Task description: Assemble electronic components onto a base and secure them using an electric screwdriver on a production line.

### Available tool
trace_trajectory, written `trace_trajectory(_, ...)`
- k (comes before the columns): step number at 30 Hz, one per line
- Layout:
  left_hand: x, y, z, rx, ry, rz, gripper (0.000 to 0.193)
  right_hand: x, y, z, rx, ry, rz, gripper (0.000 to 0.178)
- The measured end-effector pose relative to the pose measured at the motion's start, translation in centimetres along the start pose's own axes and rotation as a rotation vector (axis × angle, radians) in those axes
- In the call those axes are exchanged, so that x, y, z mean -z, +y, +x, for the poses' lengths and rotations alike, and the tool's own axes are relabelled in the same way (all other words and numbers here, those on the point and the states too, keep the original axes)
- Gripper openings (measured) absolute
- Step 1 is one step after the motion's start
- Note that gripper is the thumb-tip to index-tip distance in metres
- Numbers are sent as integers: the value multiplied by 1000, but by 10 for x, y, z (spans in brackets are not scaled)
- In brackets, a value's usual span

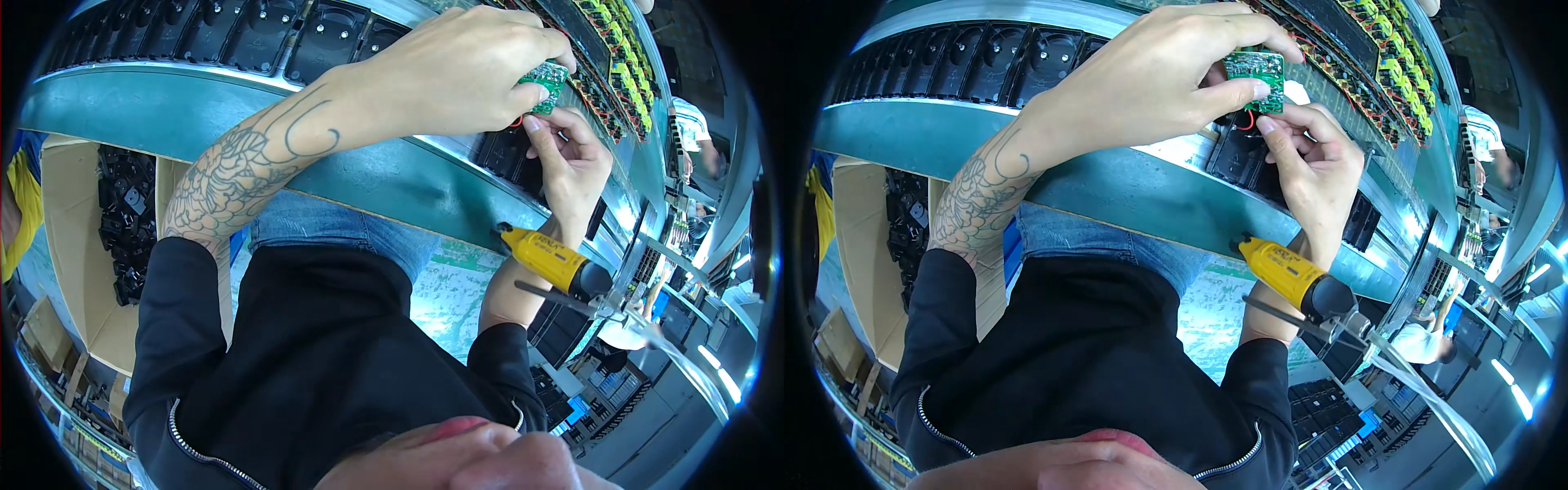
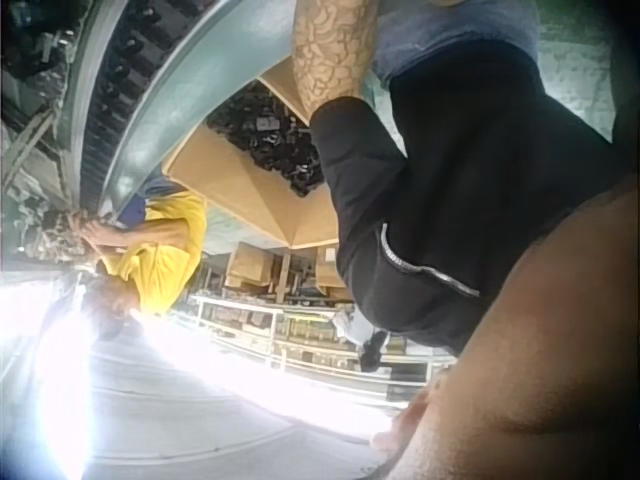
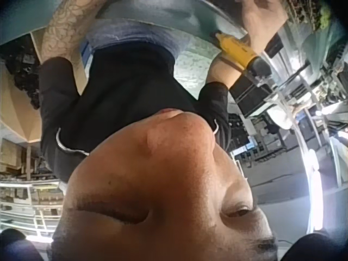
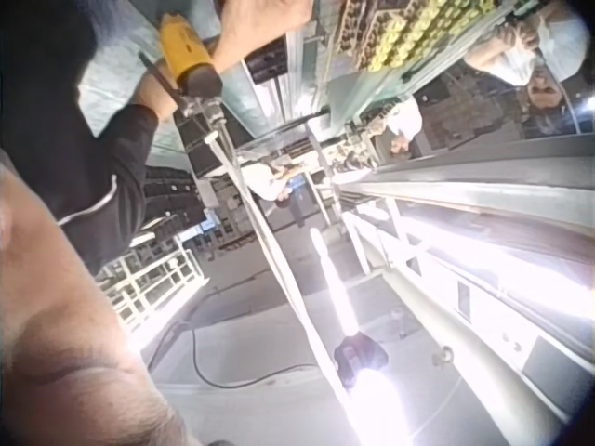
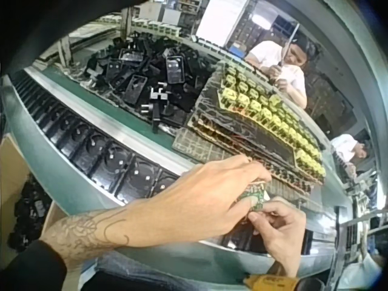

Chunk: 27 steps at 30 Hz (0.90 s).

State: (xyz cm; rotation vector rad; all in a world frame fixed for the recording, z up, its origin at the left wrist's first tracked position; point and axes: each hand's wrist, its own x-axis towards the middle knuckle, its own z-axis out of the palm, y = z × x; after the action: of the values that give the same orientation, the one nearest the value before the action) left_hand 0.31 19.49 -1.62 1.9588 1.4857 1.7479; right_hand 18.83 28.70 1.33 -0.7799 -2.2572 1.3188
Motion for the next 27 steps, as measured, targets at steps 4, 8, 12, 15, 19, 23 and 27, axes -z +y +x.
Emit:
trace_trajectory(4,-9,-8,-4,-96,65,35,25,1,0,-1,-6,-3,6,10)
trace_trajectory(8,-10,-8,-3,-93,54,34,25,2,2,-3,-2,4,3,10)
trace_trajectory(12,-10,-7,-3,-83,49,33,25,-1,2,-3,-2,17,26,10)
trace_trajectory(15,-9,-6,-4,-69,47,29,25,-2,2,-3,-5,29,50,11)
trace_trajectory(19,-8,-3,-4,-50,44,24,25,0,4,-3,79,-17,-56,12)
trace_trajectory(23,-3,2,-1,1,-8,11,25,2,8,-3,90,-2,-24,11)
trace_trajectory(27,-2,1,-2,-10,-10,19,25,3,11,-4,133,5,-65,15)
